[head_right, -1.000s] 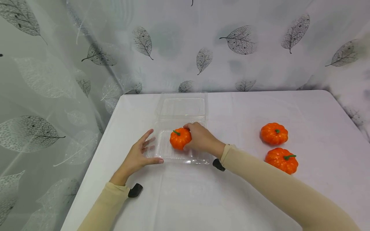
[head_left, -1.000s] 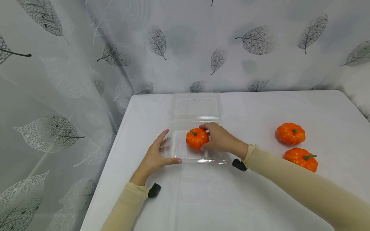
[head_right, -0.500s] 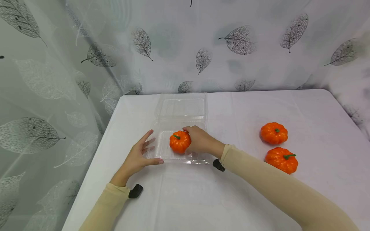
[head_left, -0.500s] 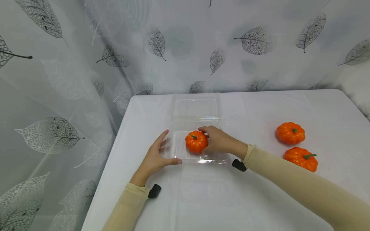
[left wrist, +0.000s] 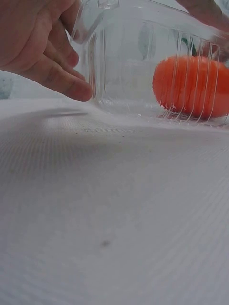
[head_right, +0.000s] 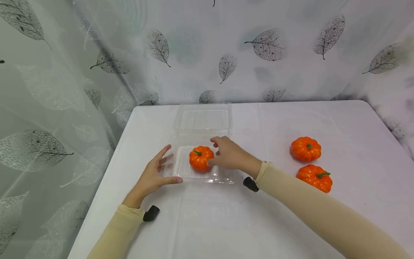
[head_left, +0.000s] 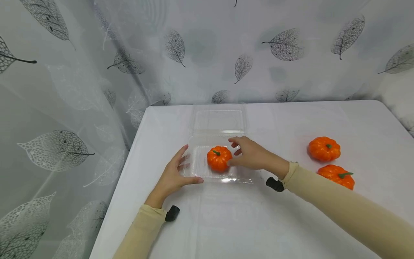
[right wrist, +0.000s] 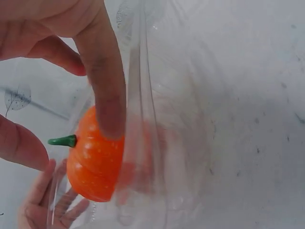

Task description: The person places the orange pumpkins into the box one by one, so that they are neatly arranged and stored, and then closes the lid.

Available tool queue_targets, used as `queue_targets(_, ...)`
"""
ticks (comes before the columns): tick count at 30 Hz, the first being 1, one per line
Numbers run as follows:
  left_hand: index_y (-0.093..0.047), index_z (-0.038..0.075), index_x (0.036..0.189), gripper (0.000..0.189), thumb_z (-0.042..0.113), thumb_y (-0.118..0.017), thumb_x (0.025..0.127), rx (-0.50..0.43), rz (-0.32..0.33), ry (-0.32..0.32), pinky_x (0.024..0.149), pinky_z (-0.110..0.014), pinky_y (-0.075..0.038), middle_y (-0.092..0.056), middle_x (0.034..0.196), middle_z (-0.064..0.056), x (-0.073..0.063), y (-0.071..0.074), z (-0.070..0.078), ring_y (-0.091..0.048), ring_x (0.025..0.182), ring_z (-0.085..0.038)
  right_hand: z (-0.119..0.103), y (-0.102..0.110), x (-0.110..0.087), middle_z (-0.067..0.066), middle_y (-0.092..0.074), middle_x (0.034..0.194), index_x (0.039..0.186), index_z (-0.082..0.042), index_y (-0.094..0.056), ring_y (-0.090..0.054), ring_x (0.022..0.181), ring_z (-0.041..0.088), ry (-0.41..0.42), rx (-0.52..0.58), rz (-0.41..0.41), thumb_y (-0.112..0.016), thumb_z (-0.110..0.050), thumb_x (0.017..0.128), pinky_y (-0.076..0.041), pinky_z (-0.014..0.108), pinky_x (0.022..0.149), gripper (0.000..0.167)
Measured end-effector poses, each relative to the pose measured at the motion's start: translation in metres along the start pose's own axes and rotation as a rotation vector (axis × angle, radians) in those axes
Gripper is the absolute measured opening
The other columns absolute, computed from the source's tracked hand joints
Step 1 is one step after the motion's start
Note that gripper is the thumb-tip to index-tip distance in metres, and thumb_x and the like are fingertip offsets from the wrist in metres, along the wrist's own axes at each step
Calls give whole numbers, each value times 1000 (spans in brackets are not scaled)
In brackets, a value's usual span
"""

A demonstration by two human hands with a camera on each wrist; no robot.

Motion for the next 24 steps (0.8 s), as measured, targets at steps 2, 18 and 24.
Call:
queue_targets(2,-24,26,162,125,32,-100,62,-3,1,-3,107,-51,-45,-29,164,-3,0,1,0,-48,136,-34,0,3,-2,17,-57,127,150,2,-40,-69,96,27,-20,29,-17,-76,-25,89,-60,36,81,75)
queue_targets(18,-24,27,162,125,33,-100,62,-3,-5,15,108,-50,-44,-30,164,-1,-2,-1,2,-48,137,-33,8,-8,-1,16,-71,106,148,9,-41,-72,77,26,-98,238,-153,-66,-12,95,-62,36,62,62)
queue_targets(24,-24,26,162,124,31,-99,63,-8,-7,14,108,-49,-45,-28,164,2,-1,-1,4,-47,138,-32,10,-13,2,18,-69,114,152,7,-37,-72,87,33,-60,327,-177,-65,-6,97,-62,38,63,63)
Point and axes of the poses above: each hand's wrist, its own x-axis towards the middle knuckle, its own y-axis out of the back of the hand, z = x × y, the point moved 1 cm from there along x, towards the middle knuckle
